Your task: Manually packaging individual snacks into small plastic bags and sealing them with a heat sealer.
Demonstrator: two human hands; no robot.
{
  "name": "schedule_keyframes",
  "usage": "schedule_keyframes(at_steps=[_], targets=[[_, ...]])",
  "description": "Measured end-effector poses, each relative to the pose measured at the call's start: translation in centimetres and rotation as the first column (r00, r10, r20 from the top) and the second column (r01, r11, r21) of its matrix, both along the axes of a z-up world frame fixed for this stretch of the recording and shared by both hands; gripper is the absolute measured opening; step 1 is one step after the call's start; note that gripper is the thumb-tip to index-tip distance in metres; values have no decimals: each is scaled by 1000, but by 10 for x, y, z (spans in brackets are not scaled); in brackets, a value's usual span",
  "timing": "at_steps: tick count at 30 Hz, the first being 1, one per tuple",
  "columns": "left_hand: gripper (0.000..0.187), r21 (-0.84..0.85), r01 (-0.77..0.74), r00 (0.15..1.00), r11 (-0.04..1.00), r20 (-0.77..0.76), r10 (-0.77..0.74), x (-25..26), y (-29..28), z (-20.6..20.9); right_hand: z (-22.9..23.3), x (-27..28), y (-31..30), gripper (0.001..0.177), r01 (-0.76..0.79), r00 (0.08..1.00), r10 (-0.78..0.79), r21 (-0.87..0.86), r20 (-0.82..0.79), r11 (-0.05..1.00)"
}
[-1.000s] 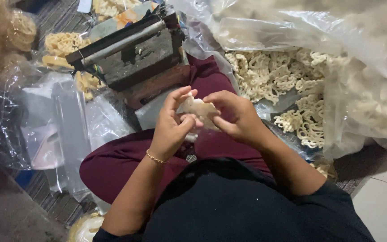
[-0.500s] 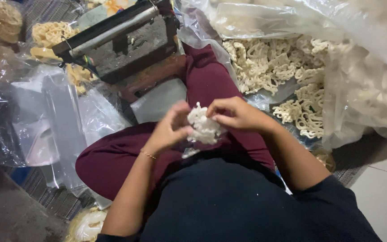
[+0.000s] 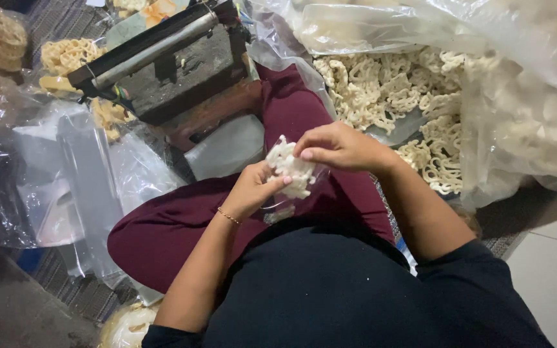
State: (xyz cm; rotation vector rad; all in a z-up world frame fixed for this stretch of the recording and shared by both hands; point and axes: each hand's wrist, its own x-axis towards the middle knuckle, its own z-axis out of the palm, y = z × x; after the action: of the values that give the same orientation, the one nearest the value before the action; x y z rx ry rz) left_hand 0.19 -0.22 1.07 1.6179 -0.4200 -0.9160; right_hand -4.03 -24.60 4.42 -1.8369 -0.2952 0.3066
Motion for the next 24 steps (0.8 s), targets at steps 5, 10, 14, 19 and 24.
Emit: schedule_keyframes(at_steps=[5,10,14,19,24], targets=[[28,-68,-49,992,996,-116,41,7,1,-21,-56,-17,16,16,300,842,-100,-306,530,903],[30,-59,32,990,998,-136,-40,6,-10,-23,-75,-44,11,8,397,862,-257,-268,436,878],[45,0,130,971,991,-201,-128,-1,-1,-50,-116,-73,-58,20,586,802,-588,55,103,809],[71,108,150,925,983,-365,-101,-3,25,-68,-207,-143,-147,43,535,570,-821,-752,-13,384],[76,124,-180,812,976,-541,219,-2,21,-53,-303,-176,-183,56,37,582,-760,-924,-291,382]])
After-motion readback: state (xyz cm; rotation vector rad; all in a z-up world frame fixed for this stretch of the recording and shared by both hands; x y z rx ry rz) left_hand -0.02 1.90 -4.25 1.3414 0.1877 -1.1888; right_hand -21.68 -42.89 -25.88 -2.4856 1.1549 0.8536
